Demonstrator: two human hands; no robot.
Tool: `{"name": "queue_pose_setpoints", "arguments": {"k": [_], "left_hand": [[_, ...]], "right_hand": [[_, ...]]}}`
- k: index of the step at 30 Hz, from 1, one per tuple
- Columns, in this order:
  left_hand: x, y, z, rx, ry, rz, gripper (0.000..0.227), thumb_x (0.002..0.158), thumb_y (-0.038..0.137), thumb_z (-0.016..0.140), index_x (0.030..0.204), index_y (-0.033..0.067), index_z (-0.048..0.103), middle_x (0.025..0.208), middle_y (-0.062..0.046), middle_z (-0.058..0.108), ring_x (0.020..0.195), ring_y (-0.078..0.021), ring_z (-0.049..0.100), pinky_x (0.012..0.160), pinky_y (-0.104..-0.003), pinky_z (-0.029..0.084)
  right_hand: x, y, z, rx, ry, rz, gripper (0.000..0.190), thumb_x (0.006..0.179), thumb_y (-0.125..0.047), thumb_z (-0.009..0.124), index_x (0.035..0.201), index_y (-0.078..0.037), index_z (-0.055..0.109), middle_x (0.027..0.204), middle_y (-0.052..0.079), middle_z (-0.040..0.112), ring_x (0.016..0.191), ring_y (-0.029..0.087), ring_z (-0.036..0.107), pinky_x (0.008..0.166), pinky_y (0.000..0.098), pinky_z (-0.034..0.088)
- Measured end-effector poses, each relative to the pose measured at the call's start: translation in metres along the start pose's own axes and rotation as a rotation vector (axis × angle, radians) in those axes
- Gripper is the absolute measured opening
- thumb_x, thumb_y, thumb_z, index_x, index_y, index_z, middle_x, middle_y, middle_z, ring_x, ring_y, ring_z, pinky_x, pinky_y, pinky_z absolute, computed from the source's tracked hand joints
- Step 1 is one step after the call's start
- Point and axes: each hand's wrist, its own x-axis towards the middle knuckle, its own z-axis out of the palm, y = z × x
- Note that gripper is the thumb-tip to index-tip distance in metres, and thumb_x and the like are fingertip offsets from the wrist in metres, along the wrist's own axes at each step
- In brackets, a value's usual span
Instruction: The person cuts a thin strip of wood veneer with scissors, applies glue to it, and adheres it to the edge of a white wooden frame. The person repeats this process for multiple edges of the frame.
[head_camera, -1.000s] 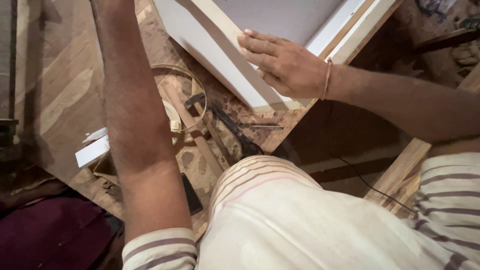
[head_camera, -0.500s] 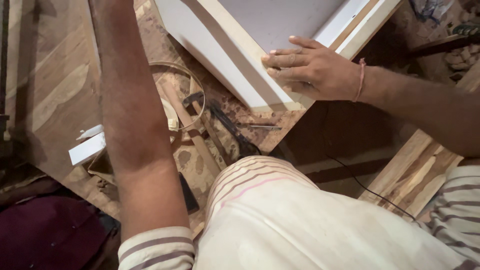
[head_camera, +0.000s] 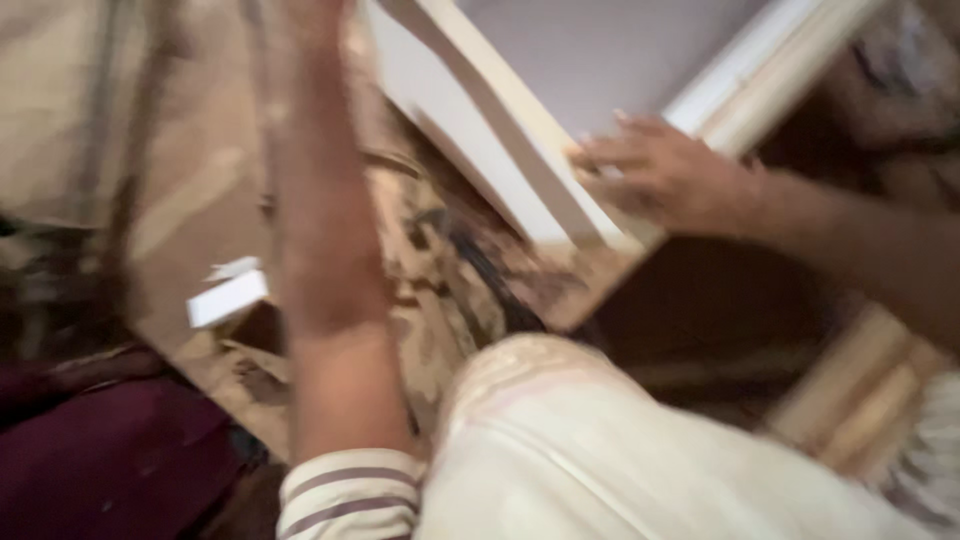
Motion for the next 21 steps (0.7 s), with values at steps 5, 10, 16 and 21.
{"name": "queue_pose_setpoints", "arguments": {"k": [5, 10, 16, 21], "left_hand": [[0.048, 0.033, -0.064, 0.097, 0.131, -0.011, 0.048, 0.083, 0.041, 0.078, 0.108, 0.0007, 0.075, 0.102, -0.015, 0.079, 0.098, -0.0247, 0.076, 0.089, -0.038, 0.058], [0.020, 0.065, -0.073, -0.015, 0.124, -0.101, 0.037, 0.083, 0.040, 0.074, 0.093, 0.0039, 0.077, 0.083, -0.012, 0.079, 0.076, -0.0238, 0.077, 0.075, -0.036, 0.058], [0.022, 0.042, -0.064, -0.032, 0.138, -0.090, 0.037, 0.083, 0.040, 0.072, 0.088, 0.0040, 0.075, 0.078, -0.011, 0.077, 0.069, -0.0239, 0.076, 0.070, -0.035, 0.058], [0.042, 0.051, -0.068, -0.068, 0.128, 0.024, 0.039, 0.077, 0.039, 0.078, 0.090, 0.0018, 0.075, 0.079, -0.012, 0.077, 0.075, -0.0230, 0.077, 0.071, -0.037, 0.059]], "right_hand": [[-0.001, 0.007, 0.014, -0.118, -0.018, -0.092, 0.051, 0.070, -0.022, 0.074, 0.120, -0.012, 0.071, 0.146, 0.011, 0.058, 0.130, 0.029, 0.057, 0.113, 0.0546, 0.038], [-0.007, 0.016, 0.027, 0.137, 0.139, 0.048, 0.042, 0.082, -0.028, 0.070, 0.123, -0.019, 0.069, 0.145, 0.000, 0.058, 0.132, 0.020, 0.055, 0.118, 0.0450, 0.036], [-0.012, 0.016, 0.024, 0.181, 0.126, 0.057, 0.045, 0.081, -0.029, 0.070, 0.125, -0.021, 0.067, 0.146, -0.003, 0.059, 0.134, 0.016, 0.053, 0.113, 0.0421, 0.035], [0.002, 0.009, 0.006, 0.194, 0.110, 0.043, 0.046, 0.078, -0.018, 0.074, 0.123, -0.014, 0.066, 0.143, 0.005, 0.059, 0.122, 0.022, 0.059, 0.106, 0.0409, 0.047]]}}
